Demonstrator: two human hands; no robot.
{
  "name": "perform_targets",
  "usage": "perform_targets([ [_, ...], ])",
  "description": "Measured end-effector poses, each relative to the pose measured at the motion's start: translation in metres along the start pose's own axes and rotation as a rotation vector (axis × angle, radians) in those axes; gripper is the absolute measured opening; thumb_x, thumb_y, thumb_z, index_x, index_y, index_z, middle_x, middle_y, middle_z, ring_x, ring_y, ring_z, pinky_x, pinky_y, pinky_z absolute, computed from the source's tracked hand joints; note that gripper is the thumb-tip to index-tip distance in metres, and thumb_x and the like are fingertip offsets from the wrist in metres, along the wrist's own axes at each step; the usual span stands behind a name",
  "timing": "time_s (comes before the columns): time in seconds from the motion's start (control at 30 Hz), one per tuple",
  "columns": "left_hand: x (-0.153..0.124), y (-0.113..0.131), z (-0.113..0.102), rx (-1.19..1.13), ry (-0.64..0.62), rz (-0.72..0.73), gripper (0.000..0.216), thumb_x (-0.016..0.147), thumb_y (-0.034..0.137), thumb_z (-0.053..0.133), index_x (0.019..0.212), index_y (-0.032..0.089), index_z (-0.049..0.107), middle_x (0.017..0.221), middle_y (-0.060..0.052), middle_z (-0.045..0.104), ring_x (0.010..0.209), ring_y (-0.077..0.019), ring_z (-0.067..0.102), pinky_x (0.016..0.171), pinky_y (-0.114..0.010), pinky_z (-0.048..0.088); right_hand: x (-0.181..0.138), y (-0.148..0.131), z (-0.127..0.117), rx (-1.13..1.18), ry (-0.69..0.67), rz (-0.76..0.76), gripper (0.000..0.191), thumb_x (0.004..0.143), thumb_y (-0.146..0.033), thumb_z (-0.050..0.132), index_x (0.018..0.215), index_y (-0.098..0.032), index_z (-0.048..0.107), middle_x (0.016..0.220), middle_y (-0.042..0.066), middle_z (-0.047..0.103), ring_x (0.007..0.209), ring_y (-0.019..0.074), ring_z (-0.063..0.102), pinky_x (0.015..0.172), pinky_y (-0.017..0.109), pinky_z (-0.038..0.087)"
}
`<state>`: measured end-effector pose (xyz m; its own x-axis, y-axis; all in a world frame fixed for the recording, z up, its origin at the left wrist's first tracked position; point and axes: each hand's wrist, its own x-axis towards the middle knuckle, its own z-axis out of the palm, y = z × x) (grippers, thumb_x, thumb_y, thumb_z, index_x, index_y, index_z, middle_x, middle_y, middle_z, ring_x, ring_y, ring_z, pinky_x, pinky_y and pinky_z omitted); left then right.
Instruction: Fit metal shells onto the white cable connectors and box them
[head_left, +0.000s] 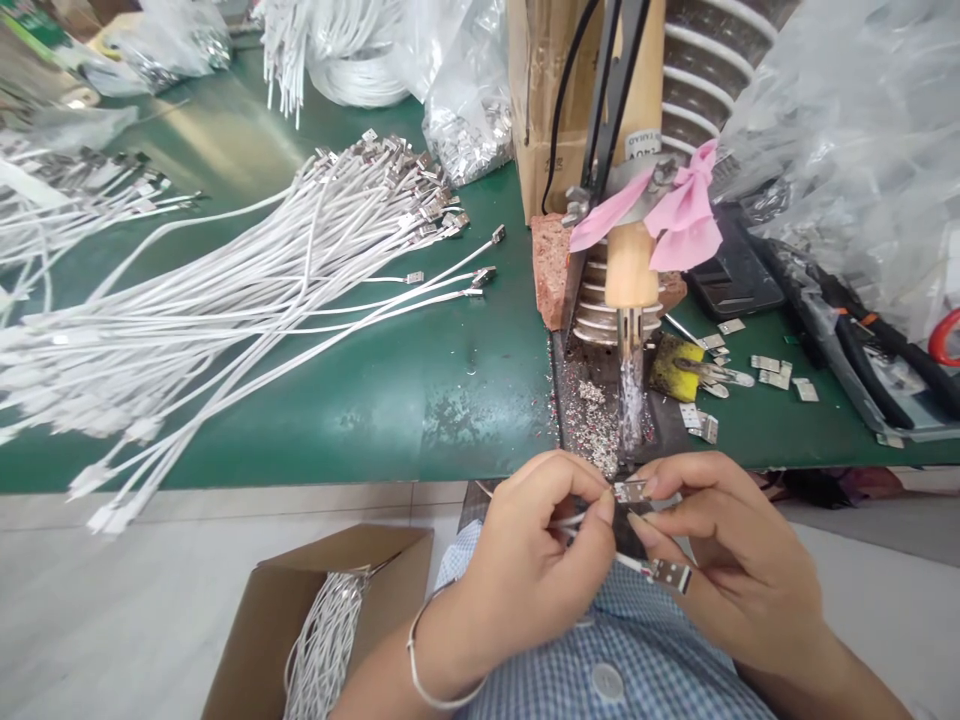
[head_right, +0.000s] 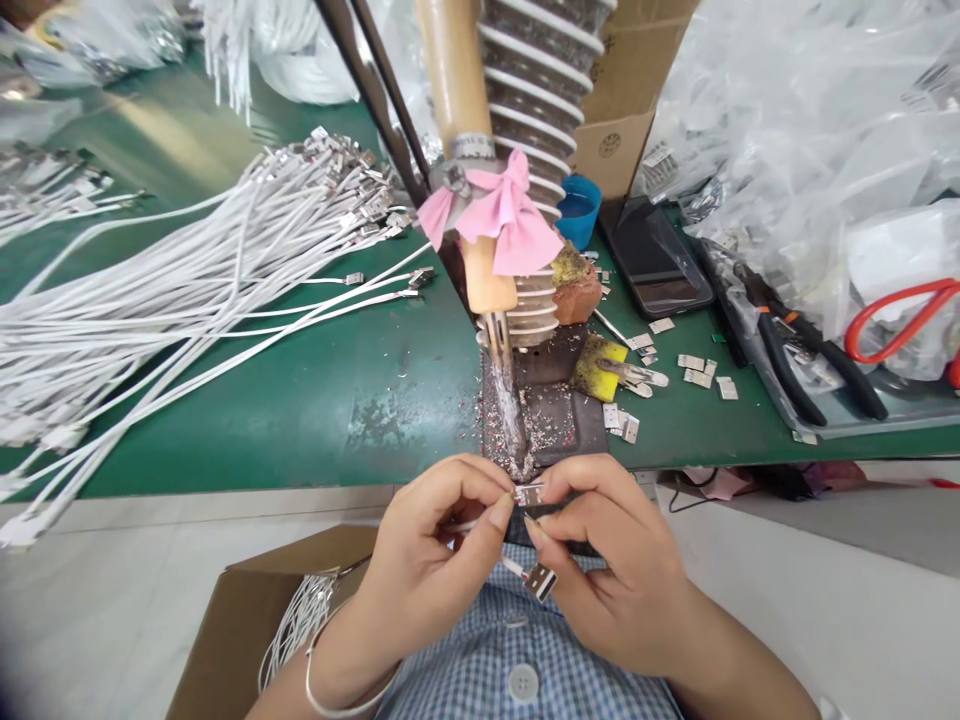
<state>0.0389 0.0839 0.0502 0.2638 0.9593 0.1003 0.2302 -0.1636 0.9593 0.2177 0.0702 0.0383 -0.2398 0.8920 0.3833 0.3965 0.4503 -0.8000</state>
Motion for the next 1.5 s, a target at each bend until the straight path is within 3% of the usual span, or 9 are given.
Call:
perform_targets([
  [0.3,-0.013,0.000,-0.007,-0.071,-0.095,-0.061,0.011,0.091,0.018,0.055,0.083,0.016,0.062,0.082,-0.005,0.066,0.066,-0.0122,0.056,0.054,-0.024,0.042,-0.009,-0.002,-0.003,0.043,-0.057,-0.014,0.019,0.080,-0.002,0.058,0.084,-0.020,0.059,0.096,0.004,0.058,0.091,0.0165,0.063,0.074,0.029,0.057],
  [0.57,-0.017,-0.001,-0.004,-0.037,-0.035,-0.052,0.011,0.091,0.015,0.054,0.083,0.017,0.060,0.083,-0.005,0.066,0.066,-0.0127,0.057,0.053,-0.024,0.043,-0.013,-0.007,-0.002,0.018,-0.044,-0.037,0.022,0.079,0.000,0.056,0.086,-0.021,0.058,0.096,0.005,0.058,0.091,0.0172,0.064,0.074,0.030,0.058],
  [1.07,0.007,0.002,-0.002,-0.007,0.028,0.046,0.013,0.086,0.007,0.054,0.084,0.018,0.059,0.083,-0.004,0.064,0.072,-0.0142,0.059,0.060,-0.026,0.048,0.002,-0.001,0.003,0.027,0.105,-0.033,0.025,0.076,-0.001,0.061,0.088,-0.023,0.061,0.100,0.005,0.058,0.091,0.0210,0.064,0.075,0.035,0.056],
  [1.5,0.014,0.007,-0.004,0.009,0.027,0.046,0.014,0.085,0.005,0.055,0.083,0.019,0.058,0.083,-0.003,0.064,0.073,-0.0142,0.061,0.062,-0.026,0.048,0.011,-0.003,-0.001,-0.011,0.119,-0.070,0.024,0.076,0.000,0.062,0.085,-0.022,0.060,0.098,0.005,0.058,0.089,0.0202,0.064,0.075,0.036,0.056],
])
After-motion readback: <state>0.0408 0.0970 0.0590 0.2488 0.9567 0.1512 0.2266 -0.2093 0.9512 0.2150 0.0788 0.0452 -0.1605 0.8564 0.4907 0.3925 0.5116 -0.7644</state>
